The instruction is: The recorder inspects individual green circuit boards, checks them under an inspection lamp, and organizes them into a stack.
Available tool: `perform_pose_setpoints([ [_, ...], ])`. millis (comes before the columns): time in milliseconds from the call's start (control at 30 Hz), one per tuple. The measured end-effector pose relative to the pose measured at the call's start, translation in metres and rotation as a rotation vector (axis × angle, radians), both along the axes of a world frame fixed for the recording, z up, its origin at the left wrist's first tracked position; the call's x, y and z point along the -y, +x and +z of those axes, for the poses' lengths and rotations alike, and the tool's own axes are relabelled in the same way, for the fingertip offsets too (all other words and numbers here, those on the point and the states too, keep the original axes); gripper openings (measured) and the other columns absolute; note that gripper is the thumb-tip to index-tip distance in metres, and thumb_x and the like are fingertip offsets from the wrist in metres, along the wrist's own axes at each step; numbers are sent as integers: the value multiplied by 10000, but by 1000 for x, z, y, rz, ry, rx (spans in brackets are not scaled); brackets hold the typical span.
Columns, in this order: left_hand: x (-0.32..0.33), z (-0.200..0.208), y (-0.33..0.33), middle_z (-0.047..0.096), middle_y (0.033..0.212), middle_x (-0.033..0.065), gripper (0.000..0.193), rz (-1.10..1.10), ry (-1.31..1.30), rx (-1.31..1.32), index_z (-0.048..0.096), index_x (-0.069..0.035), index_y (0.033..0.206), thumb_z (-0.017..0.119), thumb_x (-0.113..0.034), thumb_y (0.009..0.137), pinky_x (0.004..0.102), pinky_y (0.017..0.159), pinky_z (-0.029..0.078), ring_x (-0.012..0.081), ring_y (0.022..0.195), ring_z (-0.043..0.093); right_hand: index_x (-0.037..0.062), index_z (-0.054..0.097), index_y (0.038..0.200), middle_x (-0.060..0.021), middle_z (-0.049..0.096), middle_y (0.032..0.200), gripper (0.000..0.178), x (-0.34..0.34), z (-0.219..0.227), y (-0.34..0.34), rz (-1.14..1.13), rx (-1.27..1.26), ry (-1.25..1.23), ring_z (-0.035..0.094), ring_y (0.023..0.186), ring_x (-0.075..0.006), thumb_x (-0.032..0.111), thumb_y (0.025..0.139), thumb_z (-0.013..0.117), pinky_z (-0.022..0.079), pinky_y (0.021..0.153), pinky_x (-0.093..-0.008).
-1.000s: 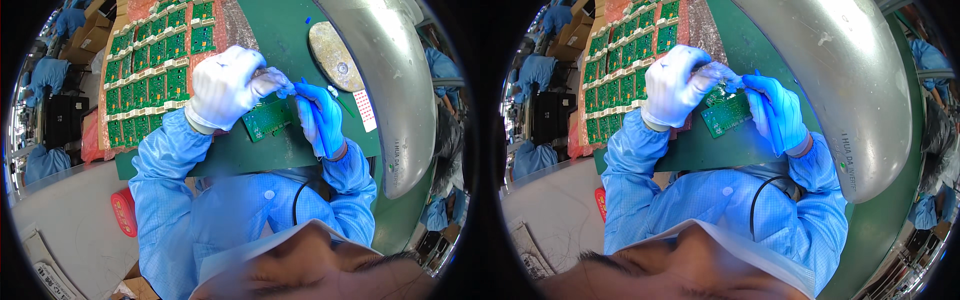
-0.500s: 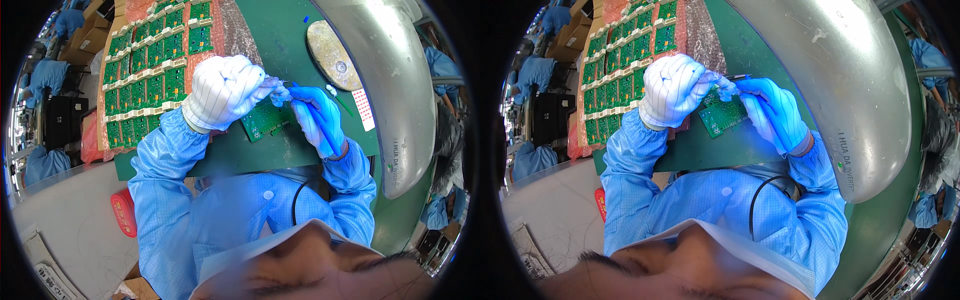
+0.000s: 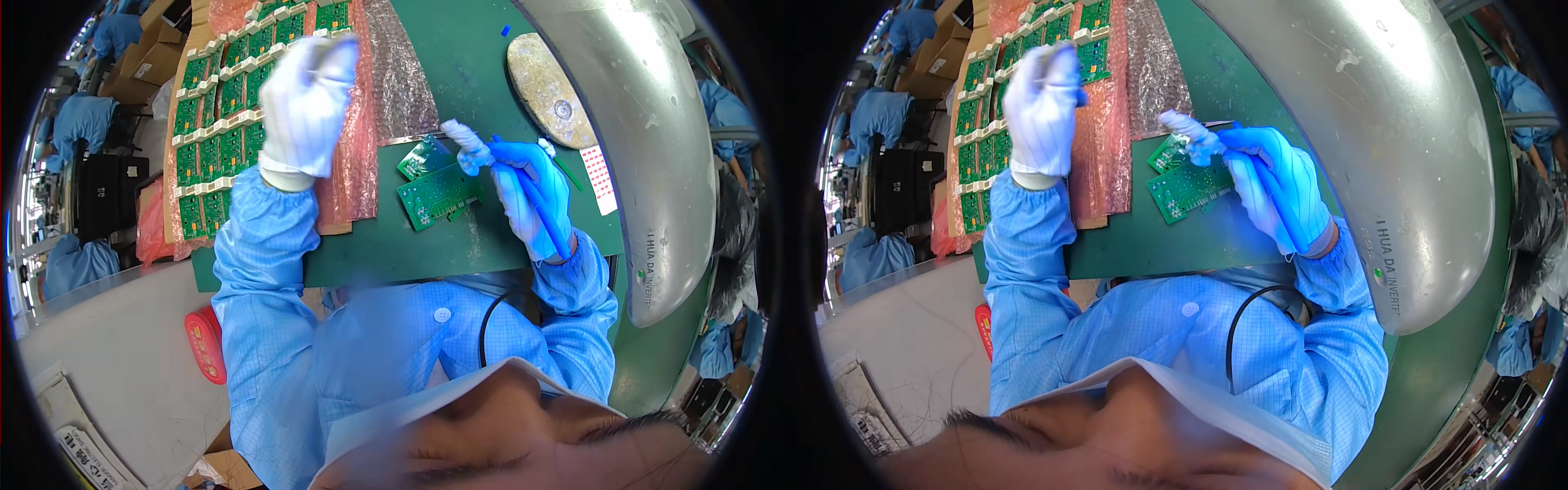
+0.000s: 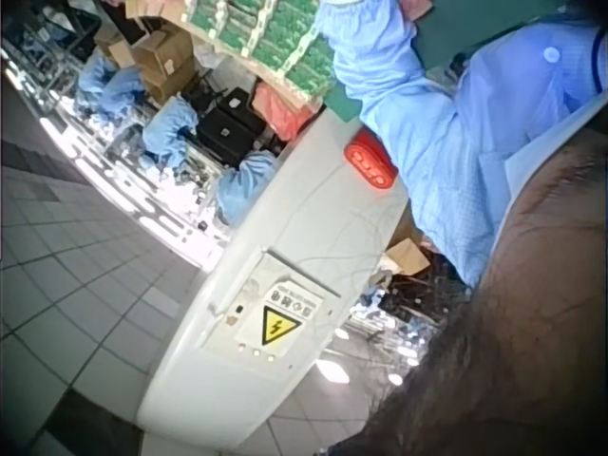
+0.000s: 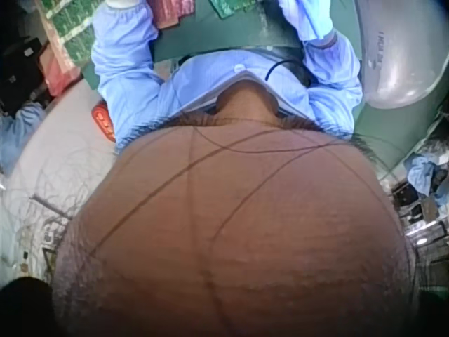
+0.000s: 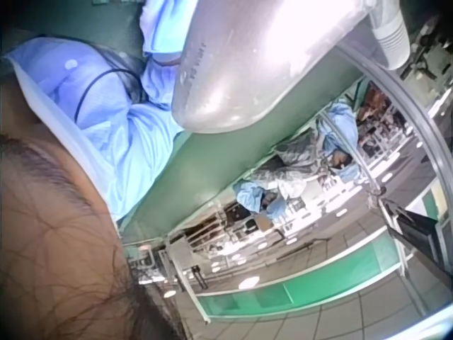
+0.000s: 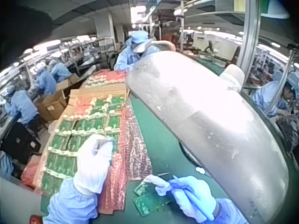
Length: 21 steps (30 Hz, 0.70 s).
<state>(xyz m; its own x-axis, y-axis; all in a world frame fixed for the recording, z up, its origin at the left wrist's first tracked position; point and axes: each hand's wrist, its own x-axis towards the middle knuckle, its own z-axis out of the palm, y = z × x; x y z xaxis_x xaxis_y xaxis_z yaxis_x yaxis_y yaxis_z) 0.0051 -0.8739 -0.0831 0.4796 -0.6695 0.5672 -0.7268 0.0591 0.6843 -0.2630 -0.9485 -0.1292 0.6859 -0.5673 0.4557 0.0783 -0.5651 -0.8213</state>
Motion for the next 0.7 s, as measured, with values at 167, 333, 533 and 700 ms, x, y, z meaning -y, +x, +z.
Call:
perform_pose_setpoints([
  [167,-4,-3,-34,696,826,111,167,-402,37,-543,702,-35,1017,697,-181,935,271,623,524,186,682,663,18,554,1175,-97,697,977,181,0,0,1,-63,83,163,563,634,-75,-14,998,530,468,577,-225],
  [333,-1,-10,-30,700,823,85,155,-347,-140,12,718,-58,991,745,-159,876,283,615,533,196,681,668,22,542,1182,-56,658,938,171,1,0,2,-124,52,86,466,597,-45,2,1014,517,420,544,-209],
  [533,-5,-3,-33,614,666,30,186,-289,-239,582,702,-111,861,827,-209,764,334,508,486,213,564,604,11,607,1213,-50,659,1007,216,-4,9,0,-262,22,101,524,752,-49,62,1005,577,431,666,-194],
  [700,-26,5,-32,623,678,14,290,-224,-153,753,695,-100,852,876,-263,694,318,517,465,198,570,599,-8,632,1135,-132,697,936,240,0,19,2,-406,66,-445,676,761,-168,75,920,697,539,664,-270],
])
